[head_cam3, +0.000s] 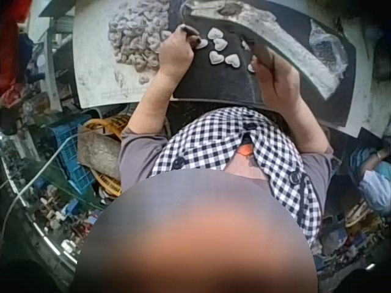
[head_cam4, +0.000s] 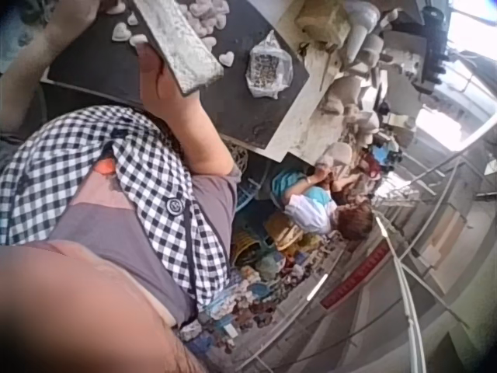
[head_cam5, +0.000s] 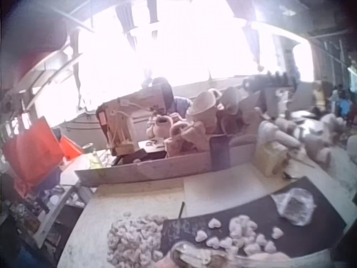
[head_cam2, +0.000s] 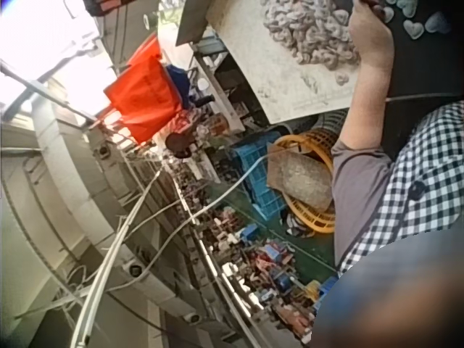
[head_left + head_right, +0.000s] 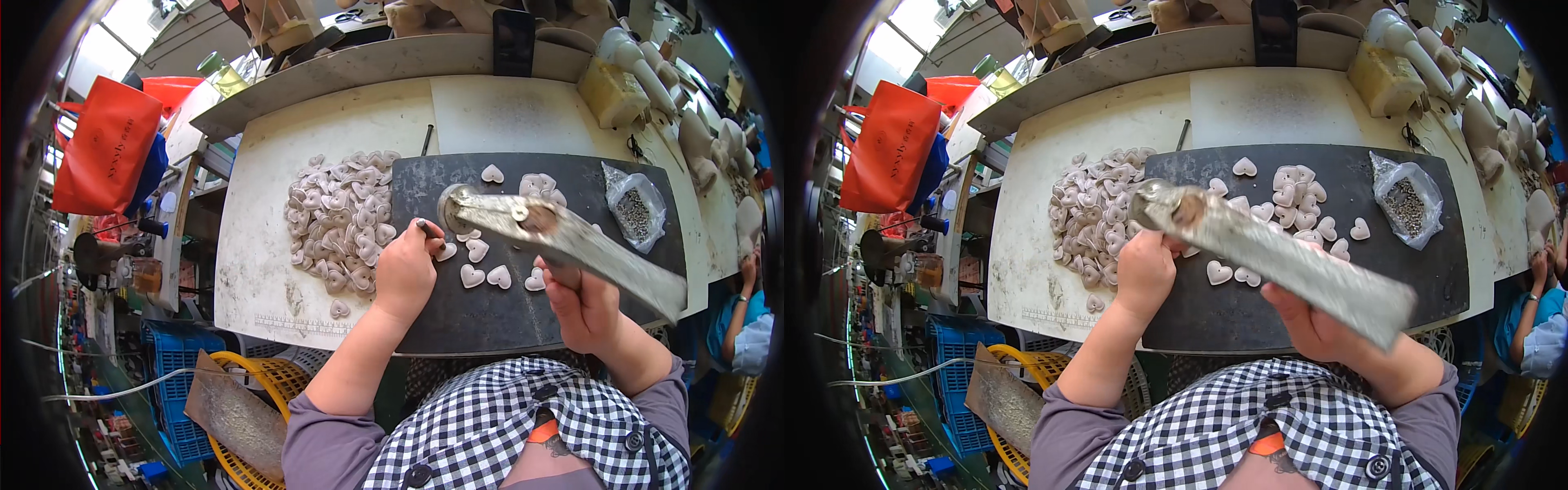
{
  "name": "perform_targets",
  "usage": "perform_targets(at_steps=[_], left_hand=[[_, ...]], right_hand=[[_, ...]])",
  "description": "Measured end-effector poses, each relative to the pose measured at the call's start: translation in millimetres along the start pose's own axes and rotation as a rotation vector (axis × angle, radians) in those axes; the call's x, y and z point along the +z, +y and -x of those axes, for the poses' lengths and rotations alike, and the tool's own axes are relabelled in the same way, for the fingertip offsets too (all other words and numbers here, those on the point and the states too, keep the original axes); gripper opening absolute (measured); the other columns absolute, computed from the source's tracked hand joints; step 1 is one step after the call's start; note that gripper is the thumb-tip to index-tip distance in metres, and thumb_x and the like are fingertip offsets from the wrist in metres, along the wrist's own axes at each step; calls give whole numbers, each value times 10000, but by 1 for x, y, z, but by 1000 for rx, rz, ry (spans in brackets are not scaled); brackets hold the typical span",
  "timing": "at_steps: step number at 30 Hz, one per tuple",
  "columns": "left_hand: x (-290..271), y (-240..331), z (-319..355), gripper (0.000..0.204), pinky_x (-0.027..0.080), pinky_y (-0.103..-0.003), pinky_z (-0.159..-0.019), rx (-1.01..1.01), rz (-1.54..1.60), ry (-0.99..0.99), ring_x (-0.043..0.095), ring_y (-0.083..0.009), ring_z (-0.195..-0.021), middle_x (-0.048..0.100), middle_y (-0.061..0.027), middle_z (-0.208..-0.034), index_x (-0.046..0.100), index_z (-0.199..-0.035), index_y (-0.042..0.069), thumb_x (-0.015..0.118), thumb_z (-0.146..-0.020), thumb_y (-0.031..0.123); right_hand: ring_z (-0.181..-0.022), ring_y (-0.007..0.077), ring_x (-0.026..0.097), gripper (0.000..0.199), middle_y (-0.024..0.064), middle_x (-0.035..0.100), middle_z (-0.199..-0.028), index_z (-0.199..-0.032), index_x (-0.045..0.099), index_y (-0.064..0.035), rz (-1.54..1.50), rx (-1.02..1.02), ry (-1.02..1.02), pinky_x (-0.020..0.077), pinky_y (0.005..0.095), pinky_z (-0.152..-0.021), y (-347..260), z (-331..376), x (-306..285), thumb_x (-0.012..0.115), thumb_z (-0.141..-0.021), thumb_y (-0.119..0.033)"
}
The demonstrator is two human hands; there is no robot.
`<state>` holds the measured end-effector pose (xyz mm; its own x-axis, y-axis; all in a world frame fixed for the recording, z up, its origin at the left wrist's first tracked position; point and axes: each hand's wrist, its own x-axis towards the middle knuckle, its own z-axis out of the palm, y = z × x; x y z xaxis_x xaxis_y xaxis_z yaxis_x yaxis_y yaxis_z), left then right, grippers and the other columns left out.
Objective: Attaching small metal rivets to heart-shaped decorative shoe components using a hammer and a setter tool.
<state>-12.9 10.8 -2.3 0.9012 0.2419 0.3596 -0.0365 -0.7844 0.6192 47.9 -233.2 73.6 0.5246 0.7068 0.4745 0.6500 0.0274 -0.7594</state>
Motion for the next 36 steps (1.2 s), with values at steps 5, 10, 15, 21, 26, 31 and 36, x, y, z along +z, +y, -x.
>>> perform_targets(at_steps=[5, 10, 15, 21, 26, 31, 36], left_hand=[[10, 10, 3, 106, 495, -390, -654, 201, -143, 66, 601, -285, -737, 615, -83, -797, 568, -954, 61, 610, -856, 57], [6, 2, 6, 115, 498, -397, -655, 214, -153, 56, 600, -298, -739, 617, -93, -809, 567, -969, 51, 610, -862, 59], [9, 1, 5, 69, 496, -428, -648, 122, -40, 52, 621, -320, -751, 633, -114, -794, 558, -903, 43, 611, -861, 57], [10, 0, 5, 80, 495, -434, -649, 143, -57, 31, 622, -341, -746, 638, -117, -785, 555, -922, 45, 610, -864, 46], [5, 0, 8, 128, 519, -410, -621, -64, -27, 9, 653, -319, -712, 654, -135, -811, 489, -1013, 10, 564, -957, 96], [0, -1, 11, 135, 564, -332, -635, -285, 366, 57, 681, -231, -723, 639, -134, -900, 450, -1038, -16, 488, -1020, 111], [-4, 1, 17, 144, 530, -353, -642, -272, 339, 126, 659, -253, -716, 628, -135, -866, 464, -1024, -9, 475, -1025, 135]], right_hand=[[-590, 22, 447, 258, -5, 543, -821, -1228, 518, 36, 95, 65, 20, 373, 183, -535, 2, -4, 5, 503, -1014, -107], [-853, 298, 675, 298, 148, 655, -1065, -1189, 580, 0, 135, -29, 5, 532, 341, -736, 2, 3, 9, 632, -904, -70], [-823, 363, 657, 283, 190, 647, -988, -1158, 543, -21, 310, 237, -111, 544, 389, -720, -11, -8, 8, 633, -892, -52], [-804, 386, 656, 285, 192, 658, -938, -1175, 535, -36, 383, 253, -162, 523, 434, -683, -11, -13, 14, 632, -916, -107], [-785, 391, 650, 267, 184, 653, -857, -1165, 523, -37, 289, 378, -64, 507, 466, -667, -2, -7, 6, 615, -939, -145], [-781, 384, 649, 265, 177, 651, -862, -1165, 522, -36, 357, 381, -116, 508, 467, -665, 7, -7, 11, 606, -947, -163], [-792, 359, 652, 270, 154, 653, -923, -1172, 527, -46, 386, 321, -162, 513, 448, -673, 13, -7, 25, 607, -943, -164]])
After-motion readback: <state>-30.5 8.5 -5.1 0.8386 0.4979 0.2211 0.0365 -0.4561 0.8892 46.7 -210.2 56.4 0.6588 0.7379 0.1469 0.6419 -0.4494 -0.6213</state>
